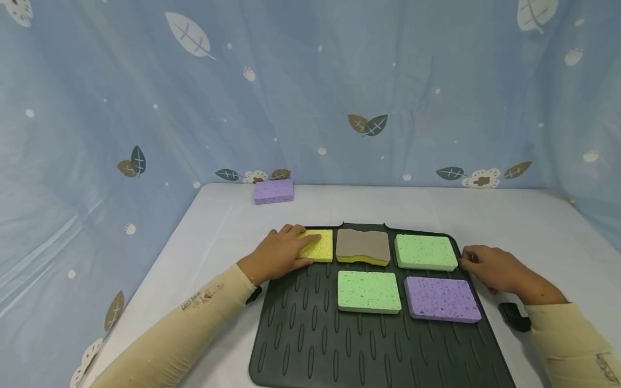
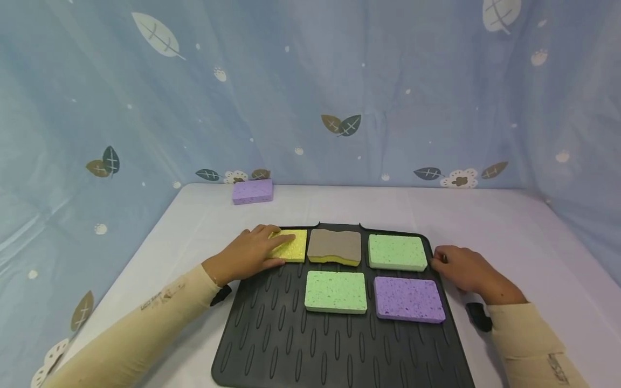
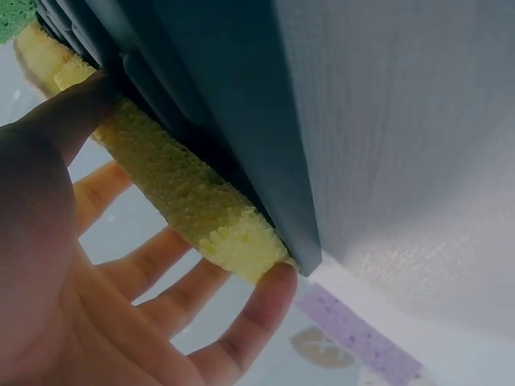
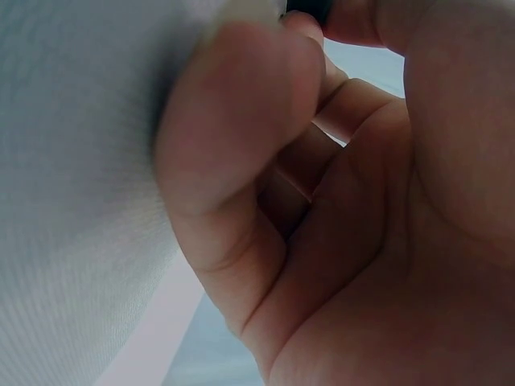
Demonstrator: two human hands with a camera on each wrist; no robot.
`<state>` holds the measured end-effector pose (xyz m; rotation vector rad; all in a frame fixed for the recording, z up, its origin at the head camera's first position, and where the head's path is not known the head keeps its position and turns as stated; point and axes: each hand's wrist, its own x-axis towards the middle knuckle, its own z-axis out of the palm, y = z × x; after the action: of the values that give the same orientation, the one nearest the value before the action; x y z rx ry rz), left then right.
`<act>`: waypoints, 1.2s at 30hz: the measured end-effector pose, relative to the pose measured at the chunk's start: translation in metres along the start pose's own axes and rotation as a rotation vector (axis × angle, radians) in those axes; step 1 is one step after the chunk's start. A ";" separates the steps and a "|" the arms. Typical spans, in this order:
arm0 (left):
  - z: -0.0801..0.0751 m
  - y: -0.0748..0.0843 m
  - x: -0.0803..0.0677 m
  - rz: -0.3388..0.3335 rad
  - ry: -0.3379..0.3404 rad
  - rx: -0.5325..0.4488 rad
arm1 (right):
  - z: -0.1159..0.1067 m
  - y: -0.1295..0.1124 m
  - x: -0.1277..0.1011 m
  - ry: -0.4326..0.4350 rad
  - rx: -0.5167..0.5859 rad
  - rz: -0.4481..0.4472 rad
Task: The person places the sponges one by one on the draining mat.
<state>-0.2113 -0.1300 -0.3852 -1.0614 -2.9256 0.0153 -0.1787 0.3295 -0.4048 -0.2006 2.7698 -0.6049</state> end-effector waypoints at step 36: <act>-0.012 -0.043 0.032 -0.193 -0.021 -0.049 | -0.001 -0.002 0.001 0.009 0.007 -0.011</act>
<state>-0.2628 -0.1428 -0.3719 -0.7846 -3.0482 -0.0504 -0.1797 0.3280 -0.4030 -0.2125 2.7765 -0.6195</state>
